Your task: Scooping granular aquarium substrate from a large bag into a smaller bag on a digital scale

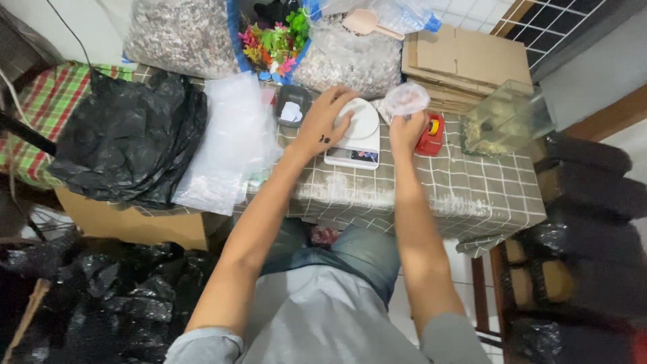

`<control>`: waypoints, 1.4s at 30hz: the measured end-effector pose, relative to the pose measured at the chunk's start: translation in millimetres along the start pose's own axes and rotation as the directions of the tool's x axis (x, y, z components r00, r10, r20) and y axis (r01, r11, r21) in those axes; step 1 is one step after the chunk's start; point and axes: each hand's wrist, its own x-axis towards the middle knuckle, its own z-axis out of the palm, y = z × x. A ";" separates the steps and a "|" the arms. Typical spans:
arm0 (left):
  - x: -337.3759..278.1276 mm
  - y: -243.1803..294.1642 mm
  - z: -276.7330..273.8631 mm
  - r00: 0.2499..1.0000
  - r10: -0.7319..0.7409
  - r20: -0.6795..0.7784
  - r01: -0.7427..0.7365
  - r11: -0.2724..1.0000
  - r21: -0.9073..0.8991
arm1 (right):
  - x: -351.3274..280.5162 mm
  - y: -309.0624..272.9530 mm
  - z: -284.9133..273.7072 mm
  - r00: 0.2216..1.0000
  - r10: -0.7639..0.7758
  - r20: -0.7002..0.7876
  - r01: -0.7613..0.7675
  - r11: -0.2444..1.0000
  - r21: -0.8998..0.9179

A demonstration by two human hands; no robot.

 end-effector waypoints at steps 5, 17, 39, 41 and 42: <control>-11.6 -18.4 30.9 0.995 0.037 -0.091 -0.034 0.999 0.034 | -10.5 26.4 4.0 0.990 -0.095 -0.100 0.085 0.991 -0.103; -29.1 -22.4 25.9 0.990 -0.134 0.037 0.138 0.980 -0.144 | -13.3 -10.5 8.4 0.998 -0.011 -0.064 0.016 0.996 0.086; -25.1 -10.2 13.1 0.990 -0.029 -0.140 0.013 0.994 -0.110 | -6.8 -45.6 34.0 0.949 -0.260 0.179 0.220 0.951 0.216; -27.1 -8.3 11.3 0.996 -0.085 0.015 0.086 0.973 -0.212 | -2.4 -67.4 24.8 0.901 -0.066 0.429 -0.010 0.985 0.173; -26.1 -7.2 10.3 0.996 -0.090 0.023 0.093 0.973 -0.213 | 0.0 -69.8 19.3 0.900 -0.058 0.431 -0.019 0.985 0.171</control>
